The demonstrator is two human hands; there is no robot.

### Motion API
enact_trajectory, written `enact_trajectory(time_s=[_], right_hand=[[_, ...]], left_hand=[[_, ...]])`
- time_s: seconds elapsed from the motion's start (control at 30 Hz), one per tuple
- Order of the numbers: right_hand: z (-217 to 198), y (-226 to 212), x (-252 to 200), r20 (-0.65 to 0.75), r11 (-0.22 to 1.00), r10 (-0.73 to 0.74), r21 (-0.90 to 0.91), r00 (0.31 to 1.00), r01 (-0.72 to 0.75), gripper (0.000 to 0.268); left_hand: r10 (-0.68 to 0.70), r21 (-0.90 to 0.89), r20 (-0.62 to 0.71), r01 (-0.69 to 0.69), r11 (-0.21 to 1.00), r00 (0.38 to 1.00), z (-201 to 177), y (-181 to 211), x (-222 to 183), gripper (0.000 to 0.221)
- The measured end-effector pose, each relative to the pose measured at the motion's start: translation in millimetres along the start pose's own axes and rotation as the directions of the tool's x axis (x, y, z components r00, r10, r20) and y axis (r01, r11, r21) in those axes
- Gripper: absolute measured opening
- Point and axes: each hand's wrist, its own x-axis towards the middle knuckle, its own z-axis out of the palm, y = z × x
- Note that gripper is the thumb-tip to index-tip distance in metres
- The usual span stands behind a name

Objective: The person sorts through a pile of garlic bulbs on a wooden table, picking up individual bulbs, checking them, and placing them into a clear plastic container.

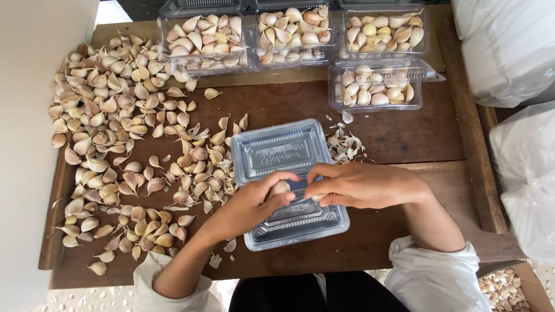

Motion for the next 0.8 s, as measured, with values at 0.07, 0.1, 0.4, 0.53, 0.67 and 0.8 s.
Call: enact_trajectory(time_s=[0.07, 0.1, 0.4, 0.53, 0.67, 0.8], right_hand=[[0.5, 0.1, 2.3, -0.018, 0.999, -0.008, -0.038, 1.000, 0.007, 0.029], [0.8, 0.1, 3.3, -0.038, 0.997, -0.015, -0.076, 0.999, 0.012, 0.027], [16.6, 20.0, 3.3, -0.149, 0.963, 0.001, -0.266, 0.989, -0.041, 0.021], [20.6, 16.5, -8.5, -0.148, 0.924, 0.034, -0.372, 0.988, -0.088, 0.019], [35.0, 13.5, -16.0, -0.060, 0.935, 0.117, -0.331, 0.991, -0.130, 0.018], [32.1, -15.8, -22.5, 0.067, 0.863, -0.060, -0.498, 0.996, 0.086, 0.017]], left_hand=[[-0.011, 0.099, 0.006, 0.011, 0.995, 1.000, 4.8, -5.2, 0.5, 0.039], [-0.021, 0.198, 0.012, 0.019, 0.980, 1.000, 6.8, -7.7, 1.1, 0.033], [0.246, 0.535, -0.210, -0.099, 0.839, 0.946, 28.6, -19.8, 5.9, 0.030], [0.330, 0.659, -0.229, -0.104, 0.745, 0.916, 37.4, -28.5, 2.3, 0.024], [0.418, 0.795, -0.219, -0.087, 0.600, 0.882, 43.4, -37.5, -0.3, 0.009], [0.393, 0.814, -0.178, -0.089, 0.573, 0.902, 44.1, -28.6, -7.1, 0.016]])
